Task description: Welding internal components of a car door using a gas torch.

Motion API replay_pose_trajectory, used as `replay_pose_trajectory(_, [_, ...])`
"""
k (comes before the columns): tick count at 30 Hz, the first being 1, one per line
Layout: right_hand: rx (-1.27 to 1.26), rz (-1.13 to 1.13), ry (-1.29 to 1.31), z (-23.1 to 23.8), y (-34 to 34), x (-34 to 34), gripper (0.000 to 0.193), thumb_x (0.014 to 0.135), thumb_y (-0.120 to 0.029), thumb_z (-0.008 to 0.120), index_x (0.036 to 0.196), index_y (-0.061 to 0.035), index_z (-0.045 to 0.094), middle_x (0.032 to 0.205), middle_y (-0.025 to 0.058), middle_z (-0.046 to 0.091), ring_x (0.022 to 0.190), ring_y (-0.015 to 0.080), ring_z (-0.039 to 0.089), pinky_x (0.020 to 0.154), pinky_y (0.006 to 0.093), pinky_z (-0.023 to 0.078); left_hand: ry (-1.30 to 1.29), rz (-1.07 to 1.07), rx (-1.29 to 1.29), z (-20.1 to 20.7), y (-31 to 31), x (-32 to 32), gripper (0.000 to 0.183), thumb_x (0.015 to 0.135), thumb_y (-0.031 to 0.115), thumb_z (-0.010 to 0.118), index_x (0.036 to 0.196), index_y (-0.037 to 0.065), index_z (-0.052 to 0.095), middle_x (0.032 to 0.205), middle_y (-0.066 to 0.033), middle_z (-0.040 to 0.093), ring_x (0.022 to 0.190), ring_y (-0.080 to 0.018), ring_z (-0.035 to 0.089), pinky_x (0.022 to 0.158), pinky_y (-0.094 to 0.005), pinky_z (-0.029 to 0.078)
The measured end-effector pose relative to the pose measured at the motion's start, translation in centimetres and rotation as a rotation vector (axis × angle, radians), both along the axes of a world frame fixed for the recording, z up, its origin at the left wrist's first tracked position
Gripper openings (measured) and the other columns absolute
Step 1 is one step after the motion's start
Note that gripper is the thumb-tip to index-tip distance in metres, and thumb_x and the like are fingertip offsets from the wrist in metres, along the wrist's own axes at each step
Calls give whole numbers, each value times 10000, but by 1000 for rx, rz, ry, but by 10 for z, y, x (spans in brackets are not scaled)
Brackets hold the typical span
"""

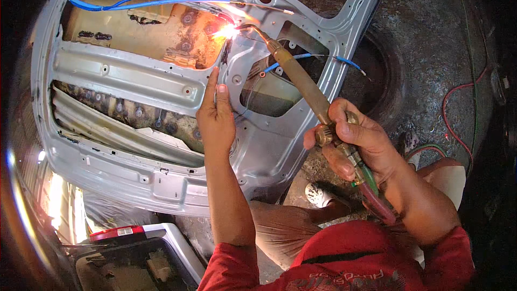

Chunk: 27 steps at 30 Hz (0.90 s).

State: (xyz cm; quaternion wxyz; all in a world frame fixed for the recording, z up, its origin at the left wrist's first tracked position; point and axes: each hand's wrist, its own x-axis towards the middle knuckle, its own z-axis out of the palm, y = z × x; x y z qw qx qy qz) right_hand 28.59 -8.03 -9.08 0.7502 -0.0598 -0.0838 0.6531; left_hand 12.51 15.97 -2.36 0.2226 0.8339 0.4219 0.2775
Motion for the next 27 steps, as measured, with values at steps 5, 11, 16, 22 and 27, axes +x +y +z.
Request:
replay_pose_trajectory(5, [11, -9, -5, -4, 2, -1, 219, 1022, -243, 686, 1041, -141, 494, 1151, 356, 635, 476, 150, 610, 393, 220, 494, -15, -4, -14, 3, -2, 3, 466, 1110, 339, 535, 1506, 95, 573, 1405, -194, 664, 1282, -233, 608, 1080, -357, 449])
replay_pose_trajectory(11, [9, -2, 2, 0, 2, -2, 234, 1018, -257, 696, 1031, -146, 490, 1138, 351, 649, 476, 151, 607, 390, 224, 494, 53, 132, -180, 11, -8, 3, 470, 1108, 347, 532, 1511, 110, 570, 1254, -157, 727, 1017, -181, 675, 928, -337, 520])
replay_pose_trajectory(16, [5, -18, 1, 2, -7, -3, 235, 1017, -252, 697, 1035, -149, 487, 1131, 357, 647, 474, 154, 603, 394, 219, 491, 12, -5, 77, 0, 0, -9, 491, 1102, 371, 537, 1518, 111, 564, 1248, -183, 721, 1026, -189, 678, 935, -346, 520])
replay_pose_trajectory(22, [54, -11, -15, 5, -37, 7, 257, 1020, -219, 686, 1063, -134, 448, 1134, 451, 568, 474, 205, 622, 382, 241, 497, 53, -143, 138, -62, -70, -43, 539, 1110, 378, 497, 1552, 69, 512, 1028, -64, 697, 683, -115, 481, 634, -285, 450])
replay_pose_trajectory(27, [35, 28, -8, 25, -56, 10, 272, 1023, -182, 683, 1044, -134, 415, 1140, 436, 535, 449, 199, 600, 356, 240, 492, 154, -264, -178, -169, -169, -89, 562, 1081, 325, 523, 1592, 106, 438, 1428, -215, 620, 1328, -399, 593, 1100, -463, 474])
